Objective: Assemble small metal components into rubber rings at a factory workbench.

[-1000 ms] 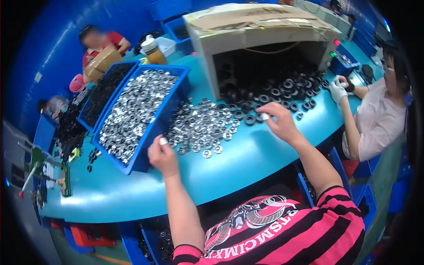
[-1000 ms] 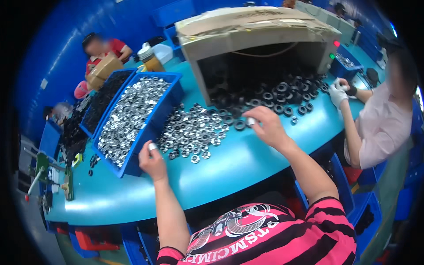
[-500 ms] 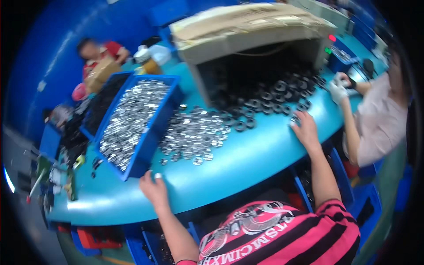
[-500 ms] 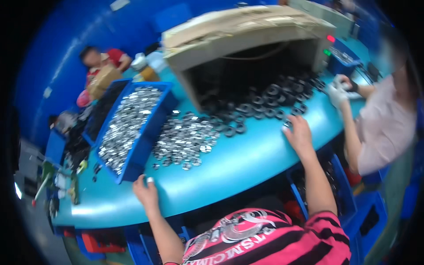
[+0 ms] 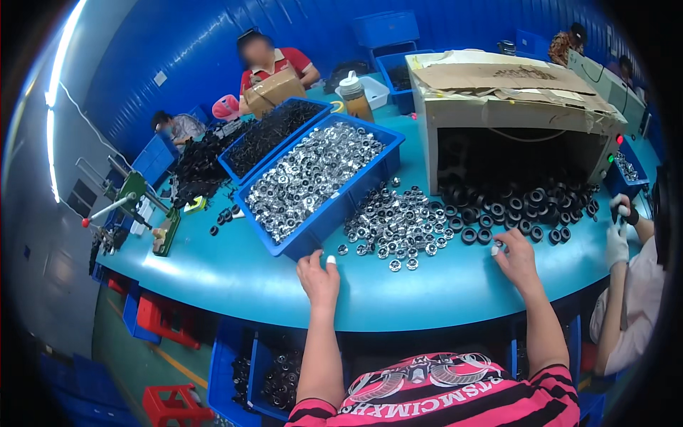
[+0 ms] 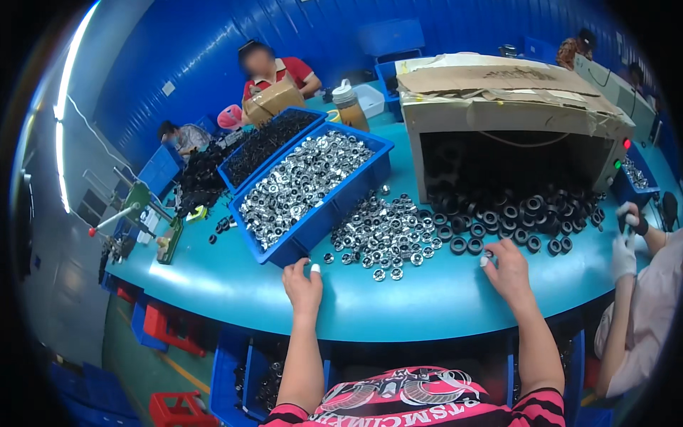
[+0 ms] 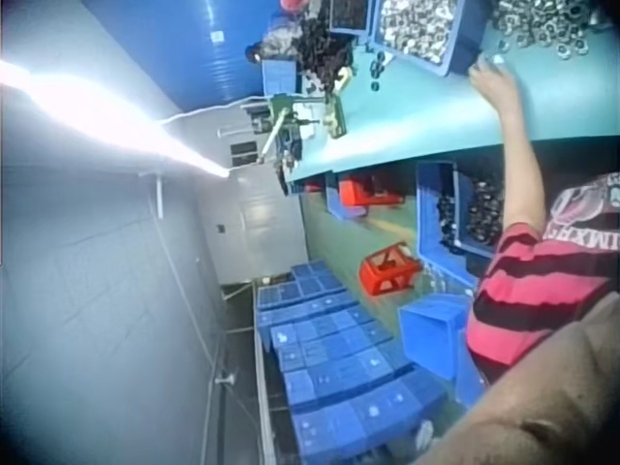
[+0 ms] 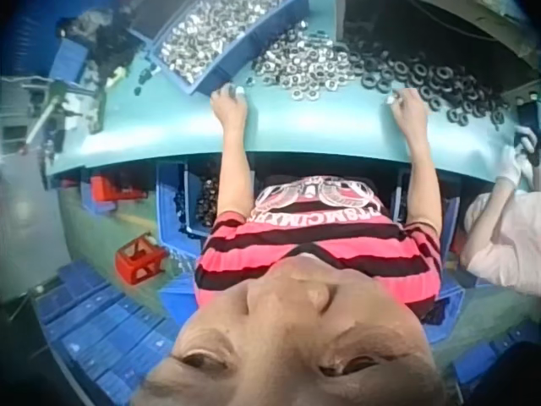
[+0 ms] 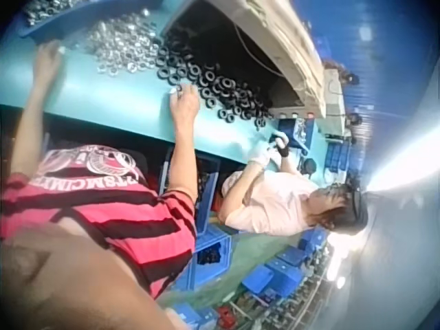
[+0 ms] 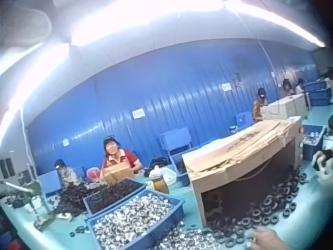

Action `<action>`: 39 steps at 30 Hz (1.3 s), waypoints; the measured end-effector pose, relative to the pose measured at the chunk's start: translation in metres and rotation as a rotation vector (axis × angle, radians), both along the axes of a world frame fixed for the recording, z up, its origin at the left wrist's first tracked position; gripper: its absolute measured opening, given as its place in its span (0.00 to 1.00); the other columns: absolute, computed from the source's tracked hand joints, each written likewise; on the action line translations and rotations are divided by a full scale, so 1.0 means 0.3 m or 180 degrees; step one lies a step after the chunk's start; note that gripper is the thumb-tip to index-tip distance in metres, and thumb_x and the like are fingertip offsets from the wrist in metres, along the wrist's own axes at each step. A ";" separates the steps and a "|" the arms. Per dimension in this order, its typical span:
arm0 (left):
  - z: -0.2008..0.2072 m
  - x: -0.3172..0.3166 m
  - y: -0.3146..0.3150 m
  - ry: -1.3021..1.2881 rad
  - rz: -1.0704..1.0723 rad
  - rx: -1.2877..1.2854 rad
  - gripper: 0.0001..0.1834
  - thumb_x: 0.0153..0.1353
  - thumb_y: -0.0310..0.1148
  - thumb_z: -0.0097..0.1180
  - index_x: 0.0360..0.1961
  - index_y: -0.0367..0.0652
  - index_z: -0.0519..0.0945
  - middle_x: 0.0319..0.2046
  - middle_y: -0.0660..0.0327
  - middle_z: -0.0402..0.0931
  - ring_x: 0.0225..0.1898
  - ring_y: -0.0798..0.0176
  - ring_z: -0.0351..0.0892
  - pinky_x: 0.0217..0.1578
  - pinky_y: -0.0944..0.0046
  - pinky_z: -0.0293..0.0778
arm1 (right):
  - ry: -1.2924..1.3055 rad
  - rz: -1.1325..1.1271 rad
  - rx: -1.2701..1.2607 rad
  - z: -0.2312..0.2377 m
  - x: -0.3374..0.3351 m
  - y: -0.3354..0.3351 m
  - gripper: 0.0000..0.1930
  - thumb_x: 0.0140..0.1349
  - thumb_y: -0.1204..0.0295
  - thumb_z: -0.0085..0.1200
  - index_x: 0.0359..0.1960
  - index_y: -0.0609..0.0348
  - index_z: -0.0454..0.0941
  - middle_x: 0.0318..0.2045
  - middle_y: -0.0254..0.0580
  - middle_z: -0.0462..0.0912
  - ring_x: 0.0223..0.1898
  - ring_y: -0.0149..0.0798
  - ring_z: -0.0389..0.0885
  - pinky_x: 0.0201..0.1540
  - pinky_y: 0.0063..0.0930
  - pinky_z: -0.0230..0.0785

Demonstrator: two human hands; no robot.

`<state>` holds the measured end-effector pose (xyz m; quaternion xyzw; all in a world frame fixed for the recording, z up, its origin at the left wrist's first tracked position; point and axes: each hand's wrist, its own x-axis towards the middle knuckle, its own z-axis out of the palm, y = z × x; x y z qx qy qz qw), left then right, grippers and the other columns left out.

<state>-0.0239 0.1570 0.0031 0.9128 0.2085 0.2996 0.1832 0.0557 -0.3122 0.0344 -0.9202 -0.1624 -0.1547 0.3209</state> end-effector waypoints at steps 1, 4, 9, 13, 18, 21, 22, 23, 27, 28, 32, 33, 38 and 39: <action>-0.006 0.007 0.007 -0.0007 -0.0012 0.0004 0.24 0.56 0.33 0.63 0.54 0.39 0.81 0.50 0.43 0.74 0.53 0.39 0.71 0.58 0.45 0.68 | -0.0019 0.0123 0.0044 0.010 0.009 0.039 0.14 0.53 0.74 0.65 0.43 0.58 0.83 0.35 0.43 0.79 0.33 0.45 0.81 0.38 0.38 0.74; -0.003 0.021 -0.013 0.0178 -0.0047 0.0104 0.26 0.55 0.34 0.63 0.57 0.39 0.80 0.51 0.44 0.72 0.54 0.39 0.71 0.59 0.44 0.67 | -0.0014 0.0462 0.0163 0.042 0.031 0.149 0.14 0.54 0.73 0.66 0.43 0.56 0.84 0.35 0.40 0.79 0.30 0.42 0.81 0.35 0.35 0.75; -0.006 0.045 -0.023 0.0296 -0.0116 0.0103 0.28 0.54 0.33 0.62 0.58 0.41 0.79 0.52 0.45 0.72 0.55 0.39 0.70 0.57 0.44 0.67 | -0.0050 0.0953 0.0144 0.057 0.051 0.296 0.13 0.54 0.72 0.66 0.43 0.55 0.84 0.35 0.40 0.80 0.34 0.44 0.83 0.37 0.37 0.76; -0.003 0.054 -0.043 0.0344 -0.0172 0.0010 0.26 0.55 0.33 0.61 0.57 0.41 0.80 0.48 0.48 0.77 0.53 0.41 0.72 0.55 0.44 0.68 | -0.0090 0.1199 0.0026 0.067 0.047 0.382 0.13 0.55 0.72 0.66 0.43 0.54 0.84 0.35 0.39 0.81 0.34 0.42 0.83 0.37 0.35 0.76; 0.017 0.051 -0.107 0.0022 -0.0860 -0.0113 0.19 0.58 0.29 0.60 0.52 0.41 0.81 0.44 0.50 0.79 0.50 0.43 0.74 0.52 0.47 0.70 | 0.0155 0.1401 0.0167 0.061 0.037 0.454 0.14 0.55 0.70 0.65 0.44 0.54 0.83 0.36 0.42 0.81 0.41 0.48 0.82 0.44 0.40 0.76; 0.066 0.048 -0.219 -0.0325 -0.1631 -0.0757 0.15 0.64 0.27 0.59 0.52 0.42 0.82 0.44 0.56 0.81 0.45 0.57 0.79 0.43 0.60 0.75 | 0.0094 0.1618 0.0453 0.079 0.040 0.511 0.21 0.53 0.72 0.65 0.51 0.55 0.81 0.40 0.44 0.82 0.44 0.49 0.81 0.47 0.41 0.75; 0.085 0.055 -0.254 -0.0418 -0.1863 -0.1278 0.13 0.66 0.27 0.59 0.52 0.42 0.82 0.44 0.57 0.82 0.43 0.62 0.81 0.40 0.64 0.77 | 0.0122 0.1664 0.0613 0.094 0.032 0.536 0.23 0.52 0.73 0.65 0.53 0.54 0.80 0.41 0.44 0.83 0.44 0.49 0.81 0.48 0.41 0.75; 0.108 0.052 -0.289 -0.0400 -0.2136 -0.2077 0.14 0.68 0.26 0.58 0.54 0.41 0.81 0.45 0.58 0.82 0.44 0.64 0.81 0.41 0.65 0.78 | 0.0115 0.1699 0.0708 0.100 0.021 0.546 0.25 0.51 0.74 0.65 0.54 0.54 0.79 0.42 0.43 0.83 0.44 0.49 0.81 0.48 0.41 0.75; 0.126 0.059 -0.350 -0.0366 -0.2555 -0.4545 0.20 0.69 0.24 0.58 0.61 0.38 0.76 0.50 0.58 0.81 0.49 0.67 0.80 0.47 0.66 0.79 | -0.0114 0.1889 0.0862 0.105 -0.010 0.637 0.31 0.49 0.78 0.65 0.59 0.53 0.77 0.45 0.43 0.85 0.45 0.49 0.81 0.50 0.41 0.74; 0.097 0.064 -0.340 -0.0362 -0.2530 -0.4481 0.21 0.69 0.23 0.57 0.63 0.38 0.74 0.51 0.57 0.81 0.51 0.66 0.80 0.49 0.66 0.79 | -0.0155 0.1951 0.0862 0.099 -0.015 0.656 0.31 0.49 0.78 0.65 0.59 0.53 0.77 0.45 0.43 0.85 0.45 0.49 0.81 0.50 0.41 0.74; 0.047 0.095 -0.319 -0.0382 -0.2398 -0.4409 0.23 0.68 0.20 0.56 0.64 0.36 0.73 0.53 0.56 0.80 0.54 0.64 0.81 0.50 0.66 0.79 | -0.0056 0.2403 0.0896 0.072 0.025 0.684 0.30 0.49 0.80 0.61 0.58 0.53 0.78 0.46 0.45 0.85 0.48 0.50 0.82 0.53 0.41 0.74; 0.041 0.097 -0.312 -0.0411 -0.2330 -0.4472 0.22 0.69 0.21 0.56 0.64 0.36 0.73 0.52 0.56 0.80 0.52 0.65 0.81 0.47 0.66 0.79 | -0.0032 0.2530 0.0930 0.072 0.060 0.685 0.28 0.49 0.80 0.61 0.57 0.54 0.79 0.46 0.45 0.85 0.48 0.50 0.82 0.52 0.41 0.75; -0.034 0.105 -0.223 -0.0630 -0.1865 -0.4761 0.18 0.73 0.28 0.52 0.63 0.38 0.74 0.41 0.59 0.81 0.34 0.70 0.77 0.30 0.71 0.74 | -0.0139 0.1583 0.0366 0.055 0.319 0.647 0.18 0.51 0.77 0.58 0.46 0.56 0.85 0.42 0.48 0.86 0.47 0.50 0.83 0.52 0.41 0.76; -0.037 0.101 -0.208 -0.0667 -0.1761 -0.4762 0.17 0.75 0.30 0.51 0.62 0.38 0.75 0.38 0.60 0.80 0.30 0.71 0.76 0.27 0.72 0.73 | -0.0223 0.1335 0.0316 0.073 0.351 0.632 0.16 0.52 0.76 0.58 0.44 0.55 0.86 0.42 0.48 0.86 0.47 0.51 0.83 0.53 0.42 0.76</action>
